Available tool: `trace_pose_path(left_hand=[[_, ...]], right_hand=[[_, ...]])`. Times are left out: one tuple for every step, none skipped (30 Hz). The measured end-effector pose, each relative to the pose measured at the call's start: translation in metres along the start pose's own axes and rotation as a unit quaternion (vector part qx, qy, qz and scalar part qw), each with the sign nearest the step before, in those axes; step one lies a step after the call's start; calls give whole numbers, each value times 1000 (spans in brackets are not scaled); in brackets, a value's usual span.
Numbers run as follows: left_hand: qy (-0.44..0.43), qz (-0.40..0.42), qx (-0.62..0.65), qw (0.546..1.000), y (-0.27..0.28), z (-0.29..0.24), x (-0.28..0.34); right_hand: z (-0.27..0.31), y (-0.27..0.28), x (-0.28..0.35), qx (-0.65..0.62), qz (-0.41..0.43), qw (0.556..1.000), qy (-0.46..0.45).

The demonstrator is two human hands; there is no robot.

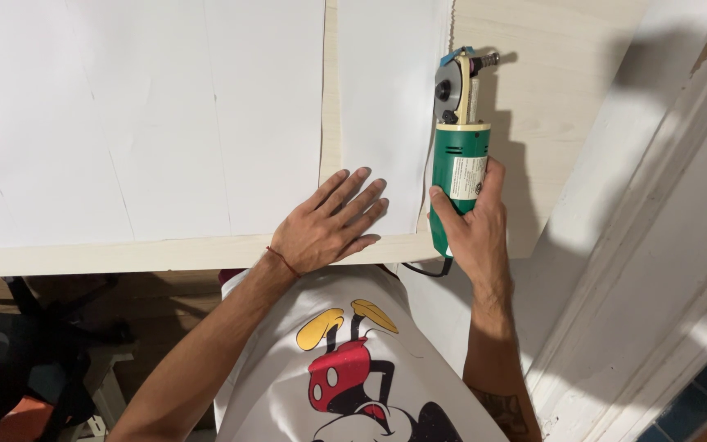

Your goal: Cutting strips of paper using an electric rotary cutter on a workshop table

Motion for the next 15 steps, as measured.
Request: trace_pose_path(left_hand=[[0,0,0,1000,-1,0,0],[0,1,-2,1000,-2,0,1],[0,1,-3,1000,-3,0,1],[0,1,-3,1000,-3,0,1],[0,2,-4,1000,-2,0,1],[-1,2,-5,1000,-2,0,0],[-1,2,-6,1000,-1,0,0],[0,3,-6,1000,-1,0,0],[1,4,-4,1000,0,0,0],[1,4,-5,1000,0,0,0],[1,3,-7,1000,0,0,0],[0,3,-9,1000,0,0,0],[0,2,-9,1000,0,0,0],[0,3,-10,1000,-1,0,0],[0,4,-11,1000,-1,0,0]], right_hand=[[1,0,-1,0,0,1000,0],[1,0,-2,-1,0,1000,0],[2,0,-4,-2,0,1000,-2],[2,-1,-4,-2,0,1000,-2],[2,-1,-5,-6,0,1000,-4],[2,0,-5,-10,0,1000,-6],[2,0,-6,-10,0,1000,-5],[2,0,-7,-9,0,1000,-6],[1,0,-7,-7,1,1000,-8],[3,0,-9,-7,1,1000,-8],[4,0,-9,-8,-3,1000,-4],[6,0,-10,-8,-6,1000,-1],[7,0,-11,-8,-7,1000,0],[8,1,-12,-10,-8,1000,0],[8,1,-12,-12,-10,1000,0]])
Point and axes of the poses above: each hand's wrist, its own x-axis away from the middle knuckle, its own y-axis out of the back of the hand, z = x × y, the point moved 8 cm from there along -x, towards the middle knuckle, and after that the axes turned 9 degrees about z, right-handed, at the moved point
